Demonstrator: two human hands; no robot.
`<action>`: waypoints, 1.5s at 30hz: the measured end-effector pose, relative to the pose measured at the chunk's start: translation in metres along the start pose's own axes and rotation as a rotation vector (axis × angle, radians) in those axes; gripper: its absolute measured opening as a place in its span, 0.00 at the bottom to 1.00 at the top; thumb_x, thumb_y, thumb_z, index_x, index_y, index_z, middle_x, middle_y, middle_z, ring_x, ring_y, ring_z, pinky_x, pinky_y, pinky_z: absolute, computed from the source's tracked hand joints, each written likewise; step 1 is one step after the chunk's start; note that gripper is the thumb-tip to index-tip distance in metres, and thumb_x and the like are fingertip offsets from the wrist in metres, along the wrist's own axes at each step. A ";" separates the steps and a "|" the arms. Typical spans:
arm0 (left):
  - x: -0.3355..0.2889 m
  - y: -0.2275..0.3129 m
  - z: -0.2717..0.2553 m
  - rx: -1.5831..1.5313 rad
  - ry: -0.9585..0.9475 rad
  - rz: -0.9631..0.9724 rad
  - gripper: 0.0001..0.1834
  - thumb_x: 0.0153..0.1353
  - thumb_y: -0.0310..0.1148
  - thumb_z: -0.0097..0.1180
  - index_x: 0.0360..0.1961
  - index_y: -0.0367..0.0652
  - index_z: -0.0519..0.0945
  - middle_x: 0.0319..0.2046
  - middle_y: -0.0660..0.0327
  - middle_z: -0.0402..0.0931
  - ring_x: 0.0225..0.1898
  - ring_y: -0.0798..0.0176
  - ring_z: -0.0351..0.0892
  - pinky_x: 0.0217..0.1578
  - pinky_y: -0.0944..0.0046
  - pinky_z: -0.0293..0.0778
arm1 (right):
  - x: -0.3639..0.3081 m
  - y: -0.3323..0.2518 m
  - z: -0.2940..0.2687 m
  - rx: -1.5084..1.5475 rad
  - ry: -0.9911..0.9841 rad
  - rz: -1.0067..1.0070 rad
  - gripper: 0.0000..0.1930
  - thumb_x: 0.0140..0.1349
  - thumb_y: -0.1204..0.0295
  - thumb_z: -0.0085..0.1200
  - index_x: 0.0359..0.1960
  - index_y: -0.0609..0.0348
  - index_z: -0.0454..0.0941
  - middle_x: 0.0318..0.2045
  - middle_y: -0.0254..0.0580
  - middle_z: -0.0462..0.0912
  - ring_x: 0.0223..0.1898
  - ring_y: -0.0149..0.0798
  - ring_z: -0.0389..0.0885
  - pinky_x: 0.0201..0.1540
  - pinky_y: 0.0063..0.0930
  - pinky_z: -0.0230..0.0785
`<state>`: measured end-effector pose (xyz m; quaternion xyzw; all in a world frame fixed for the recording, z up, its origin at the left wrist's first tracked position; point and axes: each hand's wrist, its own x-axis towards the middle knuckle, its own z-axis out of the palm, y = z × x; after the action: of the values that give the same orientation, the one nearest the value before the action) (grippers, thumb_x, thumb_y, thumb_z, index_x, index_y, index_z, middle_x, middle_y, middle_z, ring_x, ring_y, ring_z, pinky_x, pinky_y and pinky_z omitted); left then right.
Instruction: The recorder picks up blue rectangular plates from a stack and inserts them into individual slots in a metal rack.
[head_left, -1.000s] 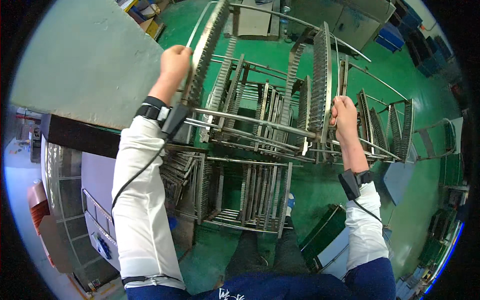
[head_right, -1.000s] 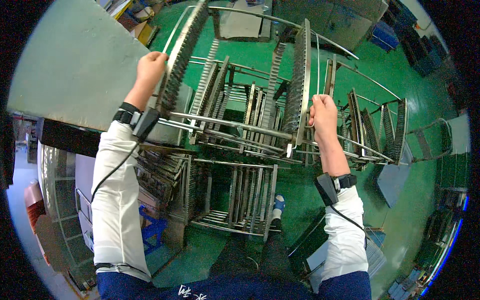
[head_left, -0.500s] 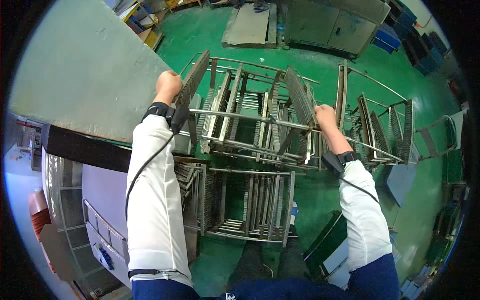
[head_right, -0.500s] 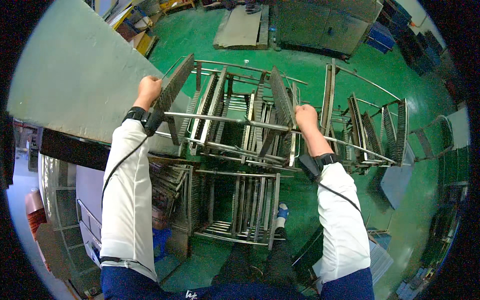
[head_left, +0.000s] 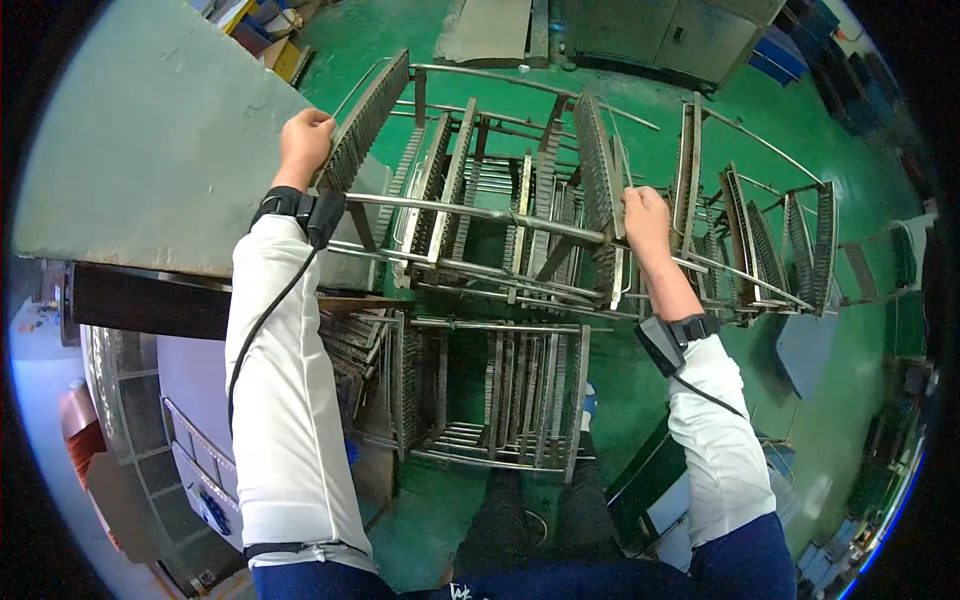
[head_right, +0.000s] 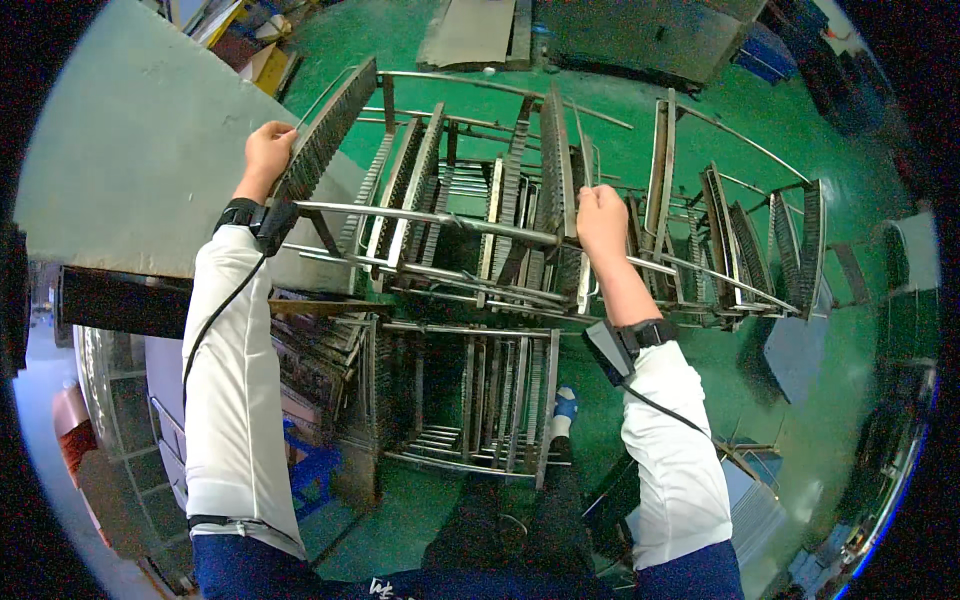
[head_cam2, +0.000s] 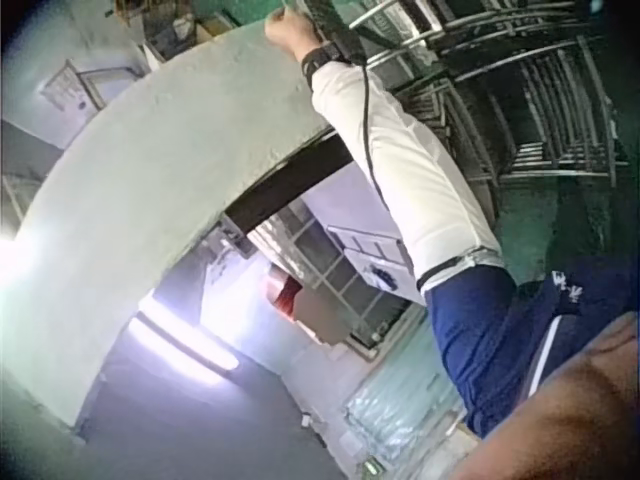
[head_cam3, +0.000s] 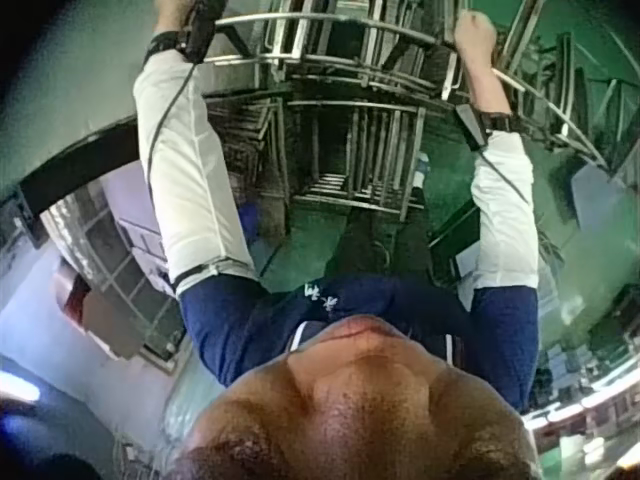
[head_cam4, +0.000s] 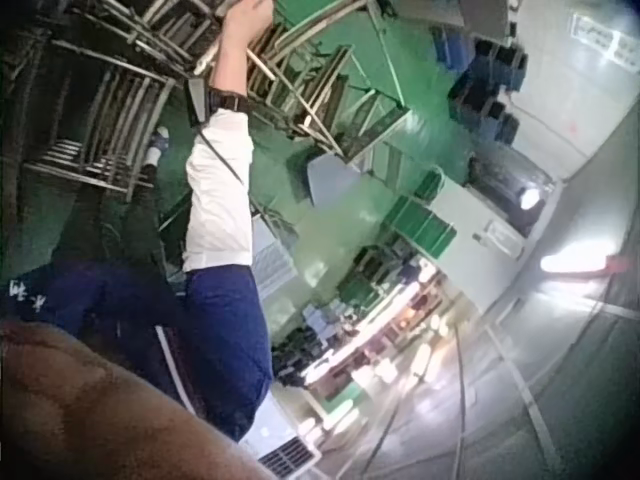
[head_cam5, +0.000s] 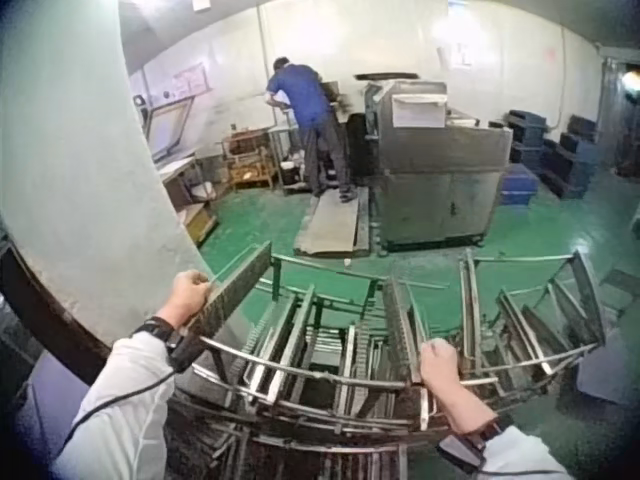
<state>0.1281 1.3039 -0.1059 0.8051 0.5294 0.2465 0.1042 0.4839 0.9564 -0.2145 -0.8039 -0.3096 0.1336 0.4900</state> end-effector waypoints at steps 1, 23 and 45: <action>0.002 0.006 0.002 0.046 -0.049 -0.031 0.12 0.51 0.36 0.59 0.35 0.41 0.83 0.30 0.51 0.81 0.33 0.57 0.81 0.37 0.61 0.74 | 0.004 0.010 0.001 -0.074 0.002 -0.011 0.17 0.59 0.62 0.47 0.27 0.68 0.75 0.25 0.59 0.78 0.31 0.56 0.77 0.36 0.42 0.66; -0.216 0.126 0.034 -0.036 -0.128 0.506 0.19 0.50 0.35 0.62 0.42 0.40 0.75 0.39 0.53 0.72 0.44 0.49 0.69 0.46 0.54 0.65 | -0.112 0.142 -0.054 0.161 -0.261 0.472 0.28 0.57 0.57 0.56 0.55 0.62 0.68 0.47 0.45 0.76 0.49 0.39 0.74 0.50 0.31 0.65; -0.155 0.001 0.125 0.080 -0.240 0.068 0.26 0.55 0.33 0.55 0.57 0.44 0.69 0.44 0.45 0.75 0.46 0.43 0.74 0.45 0.52 0.70 | -0.053 0.063 0.029 0.132 -0.220 0.519 0.44 0.45 0.47 0.63 0.53 0.75 0.65 0.47 0.58 0.75 0.49 0.44 0.74 0.52 0.32 0.64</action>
<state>0.1429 1.1753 -0.2574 0.8497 0.4950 0.1305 0.1262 0.4507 0.9230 -0.2884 -0.8032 -0.1355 0.3609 0.4543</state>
